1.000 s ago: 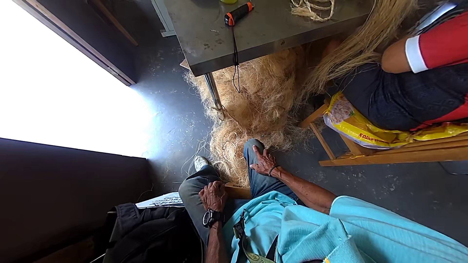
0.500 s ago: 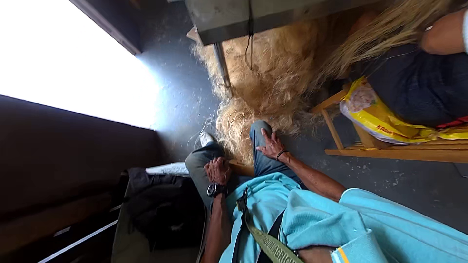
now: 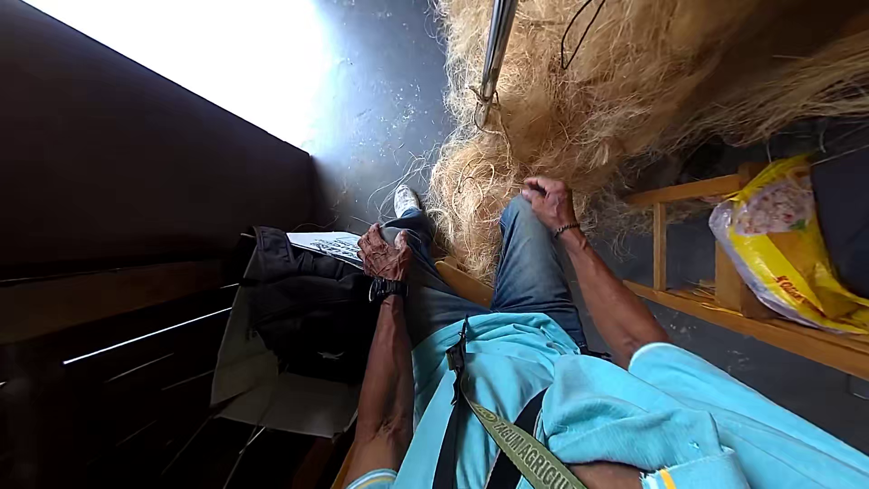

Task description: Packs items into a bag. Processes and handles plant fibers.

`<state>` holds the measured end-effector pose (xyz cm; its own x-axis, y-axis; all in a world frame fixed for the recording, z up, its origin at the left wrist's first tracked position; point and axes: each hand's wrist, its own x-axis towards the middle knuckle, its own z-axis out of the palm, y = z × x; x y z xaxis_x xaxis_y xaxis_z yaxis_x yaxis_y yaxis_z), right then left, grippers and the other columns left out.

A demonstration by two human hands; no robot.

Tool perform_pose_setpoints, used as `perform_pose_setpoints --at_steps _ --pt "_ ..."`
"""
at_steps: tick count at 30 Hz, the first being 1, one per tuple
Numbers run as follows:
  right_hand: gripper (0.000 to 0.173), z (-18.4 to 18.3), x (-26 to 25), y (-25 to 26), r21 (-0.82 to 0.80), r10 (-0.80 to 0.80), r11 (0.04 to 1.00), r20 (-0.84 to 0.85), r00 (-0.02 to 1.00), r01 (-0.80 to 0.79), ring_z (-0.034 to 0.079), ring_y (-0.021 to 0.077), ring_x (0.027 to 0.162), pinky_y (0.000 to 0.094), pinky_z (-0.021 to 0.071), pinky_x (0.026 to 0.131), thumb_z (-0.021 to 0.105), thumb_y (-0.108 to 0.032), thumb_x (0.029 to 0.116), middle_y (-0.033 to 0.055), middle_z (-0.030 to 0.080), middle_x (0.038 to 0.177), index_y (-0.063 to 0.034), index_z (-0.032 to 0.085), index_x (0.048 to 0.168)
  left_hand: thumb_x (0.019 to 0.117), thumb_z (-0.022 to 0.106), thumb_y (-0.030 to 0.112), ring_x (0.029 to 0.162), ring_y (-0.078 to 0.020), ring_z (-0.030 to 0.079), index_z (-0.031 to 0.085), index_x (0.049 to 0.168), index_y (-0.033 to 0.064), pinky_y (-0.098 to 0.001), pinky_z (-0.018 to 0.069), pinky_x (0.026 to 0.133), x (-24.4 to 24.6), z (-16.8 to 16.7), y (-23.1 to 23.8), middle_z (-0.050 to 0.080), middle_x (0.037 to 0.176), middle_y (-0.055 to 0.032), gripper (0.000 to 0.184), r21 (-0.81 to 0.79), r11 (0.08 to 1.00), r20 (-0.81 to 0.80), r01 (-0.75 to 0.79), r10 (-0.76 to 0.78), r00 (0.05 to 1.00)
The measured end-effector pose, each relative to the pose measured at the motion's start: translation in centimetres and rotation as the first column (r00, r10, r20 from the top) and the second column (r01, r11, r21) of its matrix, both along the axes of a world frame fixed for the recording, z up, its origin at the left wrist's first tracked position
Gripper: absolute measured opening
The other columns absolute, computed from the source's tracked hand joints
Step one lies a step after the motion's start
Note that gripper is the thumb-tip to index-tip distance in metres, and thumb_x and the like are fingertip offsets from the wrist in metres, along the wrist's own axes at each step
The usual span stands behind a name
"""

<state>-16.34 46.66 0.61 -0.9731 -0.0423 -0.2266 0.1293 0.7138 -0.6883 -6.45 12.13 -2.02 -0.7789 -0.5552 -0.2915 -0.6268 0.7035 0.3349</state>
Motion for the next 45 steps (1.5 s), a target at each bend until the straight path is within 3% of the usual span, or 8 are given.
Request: perform_pose_setpoints --at_steps 5,9,13,23,27,38,42,45 --pt "0.035 -4.6 -11.6 -2.5 -0.163 -0.041 0.986 -0.004 0.999 0.039 0.069 0.024 0.112 0.0397 0.0538 0.101 0.063 -0.008 0.0973 0.018 0.069 0.123 0.0018 0.064 0.131 0.0932 0.06 0.06 0.125 -0.0448 0.056 0.056 0.143 0.0157 -0.0644 0.049 0.094 -1.1 0.0 0.2 0.055 0.142 -0.0235 0.067 -0.034 0.999 0.097 -0.039 0.042 0.994" --pt "0.069 -7.5 -18.5 -4.7 -0.107 -0.098 0.988 0.106 0.99 0.109 0.058 0.0352 0.13 0.0487 0.0479 0.109 0.074 0.0 0.0854 0.0213 0.053 0.148 -0.0007 0.048 0.149 0.0923 0.06 0.061 0.125 -0.0435 0.057 0.057 0.142 0.0167 -0.0639 0.049 0.094 -1.6 -0.3 0.2 0.057 0.14 -0.0223 0.067 -0.041 0.998 0.122 -0.053 0.058 0.991" --pt "0.085 -10.7 -22.5 -5.7 -0.103 -0.17 0.977 0.163 0.972 0.188 0.056 0.033 0.133 0.0482 0.0471 0.11 0.079 0.001 0.0763 0.0206 0.056 0.145 -0.0038 0.042 0.153 0.0928 0.06 0.062 0.125 -0.042 0.057 0.059 0.141 0.0167 -0.0632 0.0494 0.094 -2.2 -0.4 0.1 0.058 0.139 -0.0203 0.065 -0.031 0.998 0.145 -0.054 0.058 0.988" --pt "0.043 -8.0 -25.1 -5.5 -0.206 -0.222 0.941 0.22 0.95 0.268 0.067 0.0243 0.099 0.0418 0.0572 0.087 0.072 -0.005 0.0871 0.0174 0.067 0.117 -0.0012 0.063 0.129 0.0923 0.058 0.063 0.123 -0.0422 0.058 0.06 0.139 0.0182 -0.0636 0.0506 0.09 -2.4 -0.7 0.0 0.059 0.138 -0.0197 0.065 -0.024 0.998 0.161 -0.05 0.054 0.986" --pt "0.039 -3.8 -25.0 -4.9 -0.418 -0.286 0.82 0.291 0.913 0.391 0.067 0.0195 0.073 0.0361 0.0593 0.064 0.065 0.0 0.0901 0.0113 0.067 0.103 -0.0045 0.061 0.128 0.0911 0.057 0.064 0.118 -0.0426 0.06 0.061 0.137 0.0185 -0.064 0.0513 0.087 -2.3 -0.9 0.1 0.06 0.135 -0.0209 0.065 -0.029 0.998 0.147 -0.049 0.052 0.988" --pt "0.011 10.3 -20.1 -6.1 -0.888 -0.252 0.208 0.356 0.9 0.41 0.066 0.0211 0.07 0.0411 0.0625 0.07 0.048 -0.008 0.1053 0.0112 0.063 0.088 -0.0015 0.054 0.112 0.0927 0.056 0.062 0.118 -0.0443 0.06 0.062 0.133 0.013 -0.0649 0.0504 0.091 -2.1 -0.4 0.2 0.061 0.131 -0.0245 0.064 0.01 0.999 0.116 -0.039 0.038 0.992" --pt "0.024 9.8 -16.4 -5.7 -0.865 -0.134 0.376 0.303 0.944 0.331 0.069 0.0217 0.081 0.0464 0.0611 0.081 0.043 -0.015 0.1083 0.0078 0.066 0.094 -0.0045 0.053 0.128 0.0916 0.058 0.062 0.122 -0.0425 0.059 0.063 0.134 0.0159 -0.0618 0.0508 0.093 -2.6 0.1 0.2 0.06 0.134 -0.0229 0.063 -0.002 0.998 0.174 -0.069 0.069 0.982" --pt "0.022 8.5 -12.6 -5.5 -0.804 -0.105 0.53 0.254 0.962 0.27 0.071 0.0223 0.086 0.0433 0.0609 0.083 0.049 -0.011 0.1047 0.007 0.069 0.092 -0.0033 0.061 0.121 0.0919 0.058 0.062 0.122 -0.0429 0.059 0.062 0.135 0.0167 -0.0616 0.0513 0.092 -2.6 0.5 0.2 0.059 0.136 -0.0224 0.062 0.014 0.996 0.194 -0.087 0.082 0.978"
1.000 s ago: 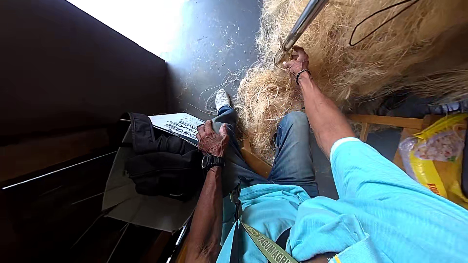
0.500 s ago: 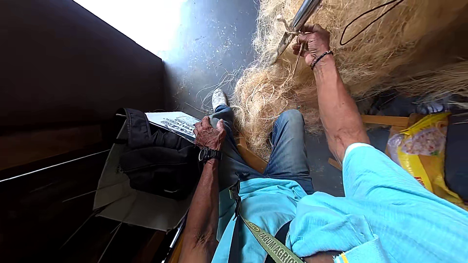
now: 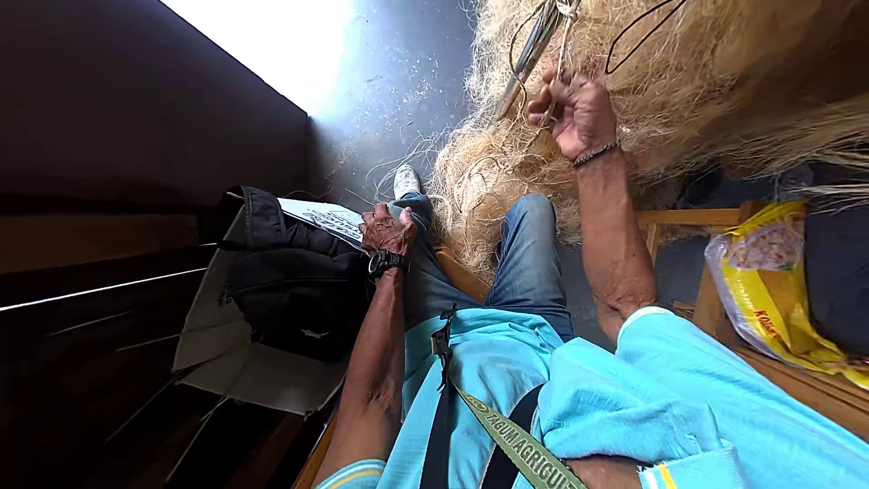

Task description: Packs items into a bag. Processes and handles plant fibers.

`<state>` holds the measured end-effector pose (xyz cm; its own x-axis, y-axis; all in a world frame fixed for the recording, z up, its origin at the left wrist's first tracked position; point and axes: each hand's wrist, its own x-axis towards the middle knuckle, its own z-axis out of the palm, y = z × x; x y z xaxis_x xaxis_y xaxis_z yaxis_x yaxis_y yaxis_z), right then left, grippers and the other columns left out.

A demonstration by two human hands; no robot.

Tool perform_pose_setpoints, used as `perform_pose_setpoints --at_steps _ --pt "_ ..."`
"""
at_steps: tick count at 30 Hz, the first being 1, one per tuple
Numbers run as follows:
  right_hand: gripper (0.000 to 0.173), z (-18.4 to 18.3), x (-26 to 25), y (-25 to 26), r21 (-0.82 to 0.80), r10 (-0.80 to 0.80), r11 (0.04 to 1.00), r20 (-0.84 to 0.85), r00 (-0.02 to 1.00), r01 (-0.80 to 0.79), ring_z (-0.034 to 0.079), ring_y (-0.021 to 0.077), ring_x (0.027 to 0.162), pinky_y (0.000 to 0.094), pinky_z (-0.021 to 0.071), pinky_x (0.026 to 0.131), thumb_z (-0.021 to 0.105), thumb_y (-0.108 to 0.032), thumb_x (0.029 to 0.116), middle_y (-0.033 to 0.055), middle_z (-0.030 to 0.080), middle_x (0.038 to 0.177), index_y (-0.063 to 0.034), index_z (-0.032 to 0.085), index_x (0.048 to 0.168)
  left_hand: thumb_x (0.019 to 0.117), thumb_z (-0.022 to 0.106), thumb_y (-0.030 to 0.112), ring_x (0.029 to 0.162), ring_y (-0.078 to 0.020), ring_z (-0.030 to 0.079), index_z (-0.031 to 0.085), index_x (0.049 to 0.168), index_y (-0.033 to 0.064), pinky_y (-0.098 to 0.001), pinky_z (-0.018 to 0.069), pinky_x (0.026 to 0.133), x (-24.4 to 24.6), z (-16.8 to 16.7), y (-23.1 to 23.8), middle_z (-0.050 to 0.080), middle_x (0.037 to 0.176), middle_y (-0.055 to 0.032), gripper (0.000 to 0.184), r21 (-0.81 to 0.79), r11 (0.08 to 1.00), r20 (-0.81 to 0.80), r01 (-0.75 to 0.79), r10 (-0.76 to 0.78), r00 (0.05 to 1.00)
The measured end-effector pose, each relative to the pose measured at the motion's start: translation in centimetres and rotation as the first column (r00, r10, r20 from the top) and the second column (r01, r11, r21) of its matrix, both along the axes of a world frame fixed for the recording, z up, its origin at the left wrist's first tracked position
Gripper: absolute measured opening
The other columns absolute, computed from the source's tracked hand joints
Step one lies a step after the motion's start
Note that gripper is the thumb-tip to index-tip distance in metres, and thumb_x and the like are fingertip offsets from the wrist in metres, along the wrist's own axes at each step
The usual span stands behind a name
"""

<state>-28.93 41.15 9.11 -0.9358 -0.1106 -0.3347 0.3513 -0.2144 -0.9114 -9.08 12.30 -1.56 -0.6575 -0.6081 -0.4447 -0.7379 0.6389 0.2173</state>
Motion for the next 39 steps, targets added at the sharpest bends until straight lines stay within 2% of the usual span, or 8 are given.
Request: perform_pose_setpoints --at_steps 14,18,22,26,29,32,36,39 --pt "0.034 0.5 16.5 3.0 -0.305 0.264 0.901 -0.184 0.947 -0.31 0.071 0.0266 0.099 0.0478 0.0576 0.095 0.054 -0.021 0.0943 0.0106 0.072 0.106 -0.008 0.057 0.126 0.0914 0.056 0.061 0.126 -0.0438 0.056 0.062 0.134 0.0137 -0.0626 0.0502 0.094 0.3 0.1 0.0 0.056 0.139 -0.0243 0.064 -0.005 1.0 -0.014 -0.006 0.006 1.0" --pt "0.059 3.5 16.6 3.9 -0.359 0.271 0.851 -0.324 0.906 -0.383 0.069 0.0299 0.109 0.0511 0.0539 0.102 0.07 -0.031 0.0886 0.0132 0.07 0.119 -0.0079 0.048 0.139 0.0911 0.056 0.061 0.131 -0.0435 0.053 0.061 0.135 0.012 -0.0628 0.0492 0.097 0.8 -0.2 -0.1 0.056 0.141 -0.0246 0.066 -0.037 0.998 -0.058 0.042 -0.044 0.997" --pt "0.08 7.3 16.1 4.6 -0.405 0.266 0.785 -0.463 0.846 -0.468 0.068 0.038 0.11 0.0568 0.0544 0.101 0.079 -0.037 0.0827 0.0198 0.067 0.124 -0.0079 0.041 0.148 0.0914 0.064 0.046 0.141 -0.0451 0.042 0.058 0.141 0.0085 -0.0673 0.0337 0.111 2.0 -0.5 0.5 0.055 0.144 -0.0238 0.062 -0.108 0.939 -0.273 0.327 -0.344 0.898" --pt "0.064 10.4 15.7 5.0 -0.433 0.214 0.765 -0.527 0.822 -0.477 0.072 0.0334 0.099 0.0577 0.054 0.1 0.071 -0.029 0.0903 0.0159 0.072 0.114 -0.0119 0.045 0.146 0.0893 0.067 0.045 0.137 -0.0413 0.048 0.058 0.143 0.0159 -0.0696 0.0207 0.117 2.0 -1.0 3.1 0.061 0.139 -0.0173 0.062 -0.088 0.874 -0.385 0.478 -0.472 0.793" --pt "0.038 10.4 15.8 6.1 -0.306 0.189 0.869 -0.522 0.831 -0.39 0.073 0.0274 0.094 0.05 0.0579 0.095 0.054 -0.026 0.1022 0.0124 0.073 0.107 -0.0097 0.055 0.137 0.0902 0.066 0.041 0.133 -0.0392 0.053 0.062 0.137 0.0124 -0.0647 0.0238 0.119 2.8 -1.6 4.7 0.064 0.134 -0.0173 0.055 -0.077 0.88 -0.432 0.469 -0.453 0.779" --pt "0.026 8.1 16.4 7.8 -0.051 0.167 0.976 -0.44 0.882 -0.211 0.073 0.0234 0.091 0.045 0.0609 0.09 0.047 -0.016 0.1036 0.0092 0.074 0.103 -0.0047 0.062 0.122 0.089 0.066 0.035 0.139 -0.0419 0.046 0.064 0.131 0.0057 -0.0608 0.0273 0.119 4.1 -1.4 4.3 0.058 0.14 -0.0227 0.052 -0.128 0.908 -0.393 0.399 -0.416 0.82" --pt "0.024 3.5 17.9 10.2 0.185 0.145 0.976 -0.145 0.979 -0.117 0.074 0.0203 0.082 0.0404 0.063 0.084 0.049 -0.011 0.1032 0.0091 0.075 0.094 0.0012 0.064 0.118 0.0858 0.07 0.043 0.148 -0.0487 0.03 0.046 0.15 0.0045 -0.0668 0.0278 0.116 4.1 0.7 3.3 0.035 0.158 -0.0291 0.078 -0.097 0.968 -0.23 0.233 -0.249 0.941" --pt "0.022 0.1 18.2 11.4 0.334 0.1 0.938 -0.007 0.995 -0.092 0.073 0.0165 0.079 0.0349 0.0629 0.078 0.057 -0.011 0.1022 0.0082 0.075 0.093 0.002 0.064 0.119 0.0829 0.073 0.05 0.14 -0.0505 0.04 0.031 0.161 0.0151 -0.0705 0.0424 0.101 3.4 1.5 1.6 0.032 0.161 -0.0261 0.095 0.01 0.997 -0.096 0.082 -0.081 0.992"
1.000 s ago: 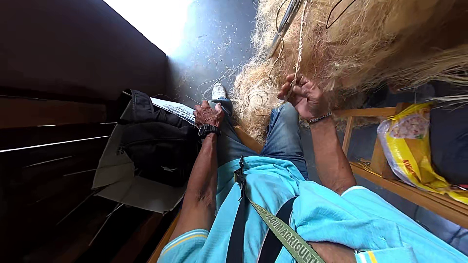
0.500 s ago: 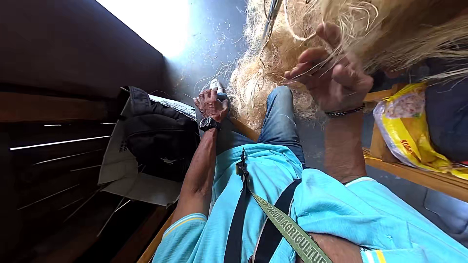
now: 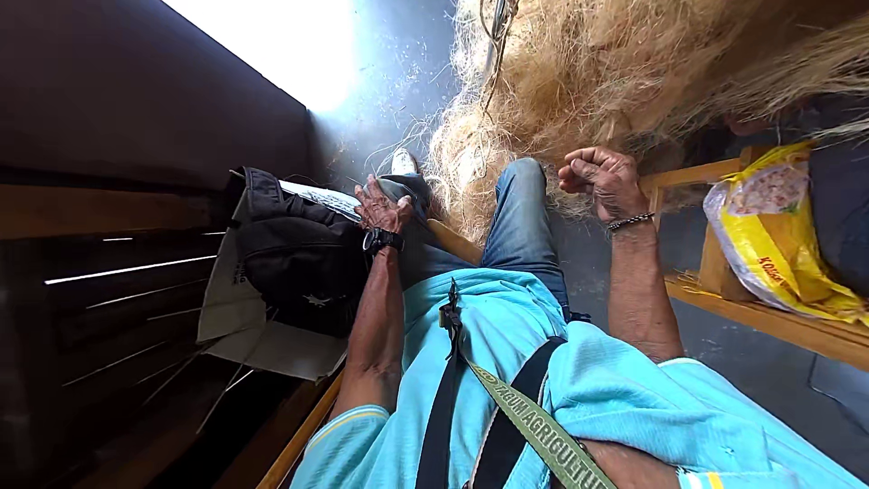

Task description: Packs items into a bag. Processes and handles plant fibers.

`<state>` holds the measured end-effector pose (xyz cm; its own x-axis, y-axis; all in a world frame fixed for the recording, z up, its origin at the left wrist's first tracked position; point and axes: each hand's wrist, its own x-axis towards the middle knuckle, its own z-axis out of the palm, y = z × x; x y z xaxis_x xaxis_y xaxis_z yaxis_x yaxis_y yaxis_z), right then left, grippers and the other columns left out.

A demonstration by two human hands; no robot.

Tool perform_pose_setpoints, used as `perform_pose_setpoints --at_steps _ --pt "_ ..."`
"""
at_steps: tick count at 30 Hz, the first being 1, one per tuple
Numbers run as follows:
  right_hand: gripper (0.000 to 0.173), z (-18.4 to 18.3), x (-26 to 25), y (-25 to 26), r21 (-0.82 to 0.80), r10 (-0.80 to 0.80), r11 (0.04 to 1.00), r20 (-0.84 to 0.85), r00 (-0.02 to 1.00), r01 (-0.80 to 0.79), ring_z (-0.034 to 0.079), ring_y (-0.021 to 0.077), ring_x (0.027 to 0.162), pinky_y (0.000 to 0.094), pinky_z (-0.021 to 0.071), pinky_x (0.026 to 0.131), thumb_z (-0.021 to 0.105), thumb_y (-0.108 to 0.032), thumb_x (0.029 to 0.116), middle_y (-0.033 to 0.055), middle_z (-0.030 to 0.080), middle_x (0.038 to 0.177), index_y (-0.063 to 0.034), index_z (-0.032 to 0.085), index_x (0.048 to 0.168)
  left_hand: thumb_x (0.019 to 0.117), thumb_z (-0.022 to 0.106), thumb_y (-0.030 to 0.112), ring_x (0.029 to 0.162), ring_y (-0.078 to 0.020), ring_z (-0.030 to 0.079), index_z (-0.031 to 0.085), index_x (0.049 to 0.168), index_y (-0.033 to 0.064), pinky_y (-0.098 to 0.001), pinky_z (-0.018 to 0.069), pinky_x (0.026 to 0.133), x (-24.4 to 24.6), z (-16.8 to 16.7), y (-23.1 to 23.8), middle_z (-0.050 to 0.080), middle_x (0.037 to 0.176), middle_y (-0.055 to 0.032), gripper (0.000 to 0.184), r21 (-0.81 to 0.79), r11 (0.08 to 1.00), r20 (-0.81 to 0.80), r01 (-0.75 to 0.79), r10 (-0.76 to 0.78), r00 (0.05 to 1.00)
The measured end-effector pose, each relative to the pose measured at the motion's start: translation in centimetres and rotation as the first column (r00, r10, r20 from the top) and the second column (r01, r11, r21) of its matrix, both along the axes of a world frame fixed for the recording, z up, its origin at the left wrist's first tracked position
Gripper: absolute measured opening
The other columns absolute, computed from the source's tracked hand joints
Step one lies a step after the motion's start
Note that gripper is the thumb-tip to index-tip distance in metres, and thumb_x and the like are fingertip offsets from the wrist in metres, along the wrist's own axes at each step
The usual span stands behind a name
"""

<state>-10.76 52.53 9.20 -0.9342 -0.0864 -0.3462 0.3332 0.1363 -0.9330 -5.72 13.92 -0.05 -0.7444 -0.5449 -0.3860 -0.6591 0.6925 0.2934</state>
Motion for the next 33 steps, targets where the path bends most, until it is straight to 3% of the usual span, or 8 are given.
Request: perform_pose_setpoints --at_steps 4,11,15,20,22,26,29,33 --pt "0.023 -3.1 -1.6 0.2 0.066 -0.062 0.996 0.085 0.994 0.056 0.073 0.015 0.076 0.032 0.0623 0.073 0.061 -0.011 0.1008 0.0082 0.075 0.094 0.0008 0.065 0.12 0.0781 0.073 0.061 0.125 -0.0496 0.055 0.032 0.16 0.0188 -0.065 0.05 0.093 -0.9 -0.4 -0.5 0.045 0.149 -0.0305 0.101 -0.02 0.993 0.079 -0.114 0.116 0.99" --pt "0.043 -5.9 -11.7 -4.1 0.125 -0.044 0.992 0.156 0.987 0.024 0.07 0.0236 0.099 0.0417 0.0615 0.081 0.063 -0.018 0.1007 0.0116 0.065 0.126 -0.006 0.053 0.141 0.0792 0.068 0.065 0.122 -0.0465 0.058 0.04 0.155 0.0163 -0.0615 0.0517 0.091 -1.9 -1.1 -0.4 0.047 0.147 -0.0294 0.095 -0.088 0.988 0.12 -0.129 0.139 0.983" --pt "0.054 -7.8 -18.4 -7.6 0.082 -0.053 0.996 0.188 0.981 0.038 0.065 0.0259 0.112 0.0465 0.0596 0.083 0.066 -0.016 0.0978 0.0096 0.061 0.131 -0.0132 0.048 0.148 0.0792 0.067 0.066 0.12 -0.0451 0.059 0.042 0.154 0.0156 -0.0601 0.0525 0.09 -2.1 -1.3 -0.5 0.049 0.145 -0.0282 0.094 -0.1 0.986 0.126 -0.131 0.143 0.982" --pt "0.062 -10.0 -23.7 -10.9 0.081 -0.052 0.996 0.24 0.969 0.033 0.06 0.0297 0.122 0.0504 0.0579 0.087 0.072 -0.014 0.0935 0.0102 0.056 0.141 -0.0171 0.046 0.149 0.0782 0.069 0.066 0.121 -0.0454 0.058 0.042 0.154 0.0156 -0.0605 0.0525 0.09 -2.4 -1.2 -0.7 0.05 0.146 -0.0272 0.095 -0.078 0.988 0.143 -0.132 0.143 0.979" --pt "0.054 -10.5 -24.3 -11.8 0.07 -0.021 0.998 0.242 0.97 0.004 0.058 0.029 0.125 0.0524 0.056 0.09 0.072 -0.014 0.0936 0.009 0.057 0.139 -0.0157 0.051 0.143 0.0788 0.069 0.066 0.122 -0.0448 0.058 0.042 0.155 0.0159 -0.0602 0.0525 0.09 -2.6 -1.2 -0.8 0.049 0.146 -0.0263 0.095 -0.077 0.987 0.152 -0.138 0.148 0.977" --pt "0.017 -12.1 -24.1 -12.6 0.084 0.015 0.996 0.207 0.978 -0.033 0.063 0.0186 0.106 0.0435 0.0531 0.083 0.07 -0.017 0.0937 0.0036 0.069 0.11 -0.0111 0.063 0.108 0.0783 0.069 0.067 0.122 -0.0441 0.058 0.042 0.155 0.016 -0.0595 0.0526 0.09 -2.6 -1.3 -0.9 0.049 0.148 -0.0257 0.096 -0.074 0.987 0.168 -0.144 0.154 0.974" --pt "0.015 -12.9 -22.5 -12.9 -0.031 0.023 0.999 0.193 0.981 -0.017 0.072 0.0206 0.084 0.0377 0.06 0.075 0.054 -0.013 0.1032 0.0089 0.074 0.094 -0.0038 0.057 0.115 0.0781 0.068 0.067 0.121 -0.0437 0.059 0.042 0.154 0.0155 -0.0591 0.053 0.088 -2.6 -1.6 -1.1 0.049 0.147 -0.0255 0.096 -0.08 0.987 0.164 -0.141 0.152 0.975" --pt "0.022 -12.9 -18.4 -13.0 -0.054 0.028 0.998 0.206 0.978 -0.017 0.073 0.0255 0.079 0.0416 0.0632 0.074 0.051 -0.012 0.1056 0.0133 0.073 0.095 0.0018 0.055 0.122 0.0779 0.068 0.067 0.122 -0.0443 0.058 0.043 0.155 0.0157 -0.0601 0.0519 0.089 -2.6 -1.5 -1.2 0.048 0.148 -0.0263 0.096 -0.072 0.986 0.168 -0.148 0.158 0.973"
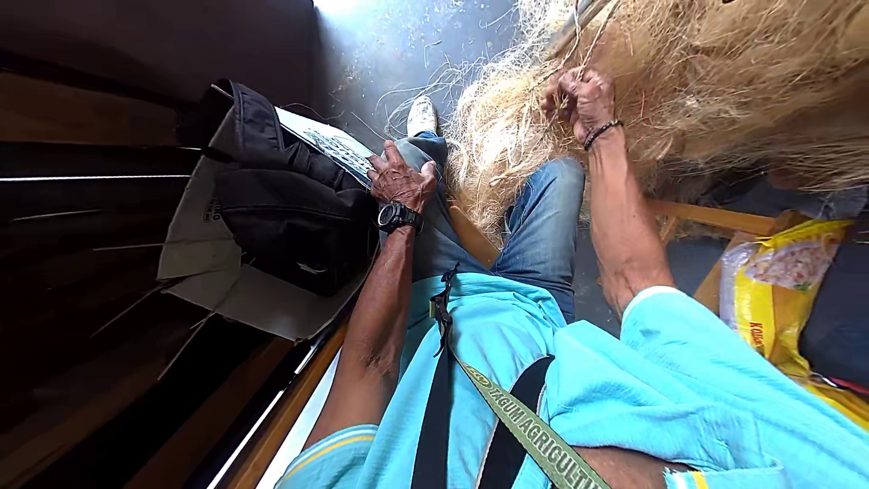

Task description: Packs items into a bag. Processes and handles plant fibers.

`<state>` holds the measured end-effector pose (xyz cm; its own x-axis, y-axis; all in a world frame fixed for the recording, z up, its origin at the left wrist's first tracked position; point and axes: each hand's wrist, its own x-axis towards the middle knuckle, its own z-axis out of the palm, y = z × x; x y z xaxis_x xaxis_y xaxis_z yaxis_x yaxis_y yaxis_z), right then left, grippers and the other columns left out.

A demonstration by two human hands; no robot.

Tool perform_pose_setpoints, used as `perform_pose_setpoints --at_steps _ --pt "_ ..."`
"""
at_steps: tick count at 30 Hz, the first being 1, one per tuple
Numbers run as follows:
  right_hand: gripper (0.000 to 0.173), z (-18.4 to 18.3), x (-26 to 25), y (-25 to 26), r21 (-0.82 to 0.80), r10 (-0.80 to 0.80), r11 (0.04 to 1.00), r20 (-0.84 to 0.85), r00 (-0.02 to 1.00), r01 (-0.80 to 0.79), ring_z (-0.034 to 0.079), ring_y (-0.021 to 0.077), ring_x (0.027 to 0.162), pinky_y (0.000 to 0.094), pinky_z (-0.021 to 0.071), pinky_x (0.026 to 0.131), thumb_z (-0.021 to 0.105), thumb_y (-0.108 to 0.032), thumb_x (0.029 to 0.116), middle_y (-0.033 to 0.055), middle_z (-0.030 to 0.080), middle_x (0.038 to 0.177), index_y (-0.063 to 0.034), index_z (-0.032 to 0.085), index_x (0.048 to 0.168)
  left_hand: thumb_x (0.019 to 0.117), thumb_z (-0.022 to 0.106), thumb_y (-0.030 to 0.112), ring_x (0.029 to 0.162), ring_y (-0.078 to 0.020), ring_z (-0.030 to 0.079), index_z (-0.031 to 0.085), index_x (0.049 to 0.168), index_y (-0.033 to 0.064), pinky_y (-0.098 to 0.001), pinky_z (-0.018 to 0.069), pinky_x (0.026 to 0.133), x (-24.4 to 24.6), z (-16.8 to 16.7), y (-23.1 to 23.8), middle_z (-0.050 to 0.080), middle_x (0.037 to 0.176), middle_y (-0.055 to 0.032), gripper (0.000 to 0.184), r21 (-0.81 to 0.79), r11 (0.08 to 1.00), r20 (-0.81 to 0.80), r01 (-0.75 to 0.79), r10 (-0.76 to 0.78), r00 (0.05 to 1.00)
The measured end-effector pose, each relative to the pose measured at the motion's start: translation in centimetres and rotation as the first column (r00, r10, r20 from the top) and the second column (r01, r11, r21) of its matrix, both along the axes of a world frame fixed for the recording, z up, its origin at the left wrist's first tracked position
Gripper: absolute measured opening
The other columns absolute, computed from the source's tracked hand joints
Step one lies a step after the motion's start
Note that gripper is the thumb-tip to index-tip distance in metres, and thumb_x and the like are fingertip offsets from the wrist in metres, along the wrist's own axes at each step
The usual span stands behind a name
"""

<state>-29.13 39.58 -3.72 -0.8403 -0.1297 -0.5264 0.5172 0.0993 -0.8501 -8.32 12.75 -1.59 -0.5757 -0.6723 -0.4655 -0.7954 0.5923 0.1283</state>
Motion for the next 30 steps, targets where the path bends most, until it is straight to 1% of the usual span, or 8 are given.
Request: perform_pose_setpoints --at_steps 5,8,12,15,17,20,25,30 --pt "0.023 1.2 5.7 1.6 -0.152 -0.043 0.987 0.061 0.997 0.052 0.073 0.0235 0.073 0.044 0.0639 0.075 0.045 -0.019 0.1097 0.0097 0.071 0.083 -0.0027 0.056 0.121 0.0785 0.068 0.066 0.121 -0.045 0.058 0.043 0.154 0.0162 -0.0594 0.053 0.088 0.0 0.2 0.1 0.048 0.148 -0.0266 0.094 0.014 1.0 -0.006 -0.003 0.003 1.0" --pt "0.042 1.8 6.1 2.7 -0.269 -0.145 0.948 0.112 0.983 0.171 0.071 0.0213 0.068 0.0415 0.0627 0.069 0.03 -0.038 0.1126 0.006 0.069 0.079 -0.0091 0.054 0.132 0.0795 0.067 0.066 0.122 -0.0455 0.058 0.043 0.154 0.0158 -0.0599 0.0525 0.088 0.1 0.2 0.2 0.049 0.148 -0.0265 0.093 0.008 1.0 -0.008 0.008 -0.007 1.0" --pt "0.071 1.1 3.1 4.3 -0.366 -0.17 0.904 0.163 0.972 0.219 0.069 0.0246 0.073 0.0421 0.0617 0.066 0.01 -0.062 0.1064 0.0097 0.067 0.088 -0.0101 0.053 0.13 0.0793 0.067 0.066 0.122 -0.0448 0.058 0.043 0.154 0.0155 -0.0595 0.0524 0.088 -0.1 0.2 0.3 0.048 0.148 -0.0262 0.094 0.009 1.0 -0.015 -0.005 0.005 1.0" --pt "0.056 0.1 0.7 4.6 -0.306 -0.101 0.943 0.125 0.987 0.135 0.068 0.0218 0.073 0.0415 0.0613 0.071 0.023 -0.055 0.109 0.0063 0.064 0.086 -0.0131 0.048 0.138 0.0791 0.068 0.066 0.121 -0.0445 0.059 0.043 0.154 0.0153 -0.06 0.0528 0.088 0.0 0.3 0.2 0.049 0.147 -0.0259 0.094 0.004 1.0 -0.013 -0.01 0.01 1.0" --pt "0.045 0.0 -0.8 3.8 -0.176 -0.037 0.983 0.113 0.993 0.057 0.065 0.0175 0.066 0.0354 0.059 0.062 0.041 -0.047 0.1083 0.0033 0.064 0.082 -0.0174 0.047 0.141 0.0781 0.069 0.065 0.121 -0.0451 0.058 0.045 0.153 0.0146 -0.0605 0.0522 0.088 0.1 0.2 0.0 0.05 0.146 -0.0268 0.093 0.001 1.0 -0.023 -0.015 0.015 1.0" --pt "0.052 0.0 -3.1 2.4 0.017 0.022 1.0 0.107 0.994 -0.024 0.063 0.0161 0.066 0.0331 0.0565 0.058 0.06 -0.035 0.1014 0.0023 0.063 0.086 -0.0191 0.042 0.147 0.0784 0.069 0.064 0.122 -0.0452 0.058 0.044 0.153 0.0151 -0.0601 0.0522 0.088 0.0 0.1 0.1 0.048 0.147 -0.0267 0.093 0.009 1.0 -0.009 -0.012 0.012 1.0" --pt "0.045 -1.1 -5.6 0.1 0.086 -0.026 0.996 0.16 0.987 0.012 0.062 0.0146 0.063 0.0306 0.0546 0.056 0.063 -0.033 0.101 0.0023 0.062 0.083 -0.0204 0.048 0.142 0.0777 0.069 0.065 0.121 -0.0436 0.058 0.044 0.154 0.0163 -0.0593 0.0522 0.089 0.0 0.1 -0.1 0.05 0.146 -0.0258 0.094 0.003 1.0 -0.017 -0.012 0.012 1.0" --pt "0.021 -2.1 -5.7 -0.6 0.02 -0.031 0.999 0.179 0.983 0.028 0.055 0.0087 0.055 0.0269 0.053 0.056 0.056 -0.029 0.1048 -0.0056 0.055 0.068 -0.0172 0.063 0.12 0.0777 0.069 0.066 0.121 -0.0436 0.058 0.044 0.153 0.0167 -0.0591 0.0526 0.087 -0.1 0.0 -0.1 0.05 0.146 -0.0255 0.094 -0.003 1.0 -0.018 -0.02 0.019 1.0"
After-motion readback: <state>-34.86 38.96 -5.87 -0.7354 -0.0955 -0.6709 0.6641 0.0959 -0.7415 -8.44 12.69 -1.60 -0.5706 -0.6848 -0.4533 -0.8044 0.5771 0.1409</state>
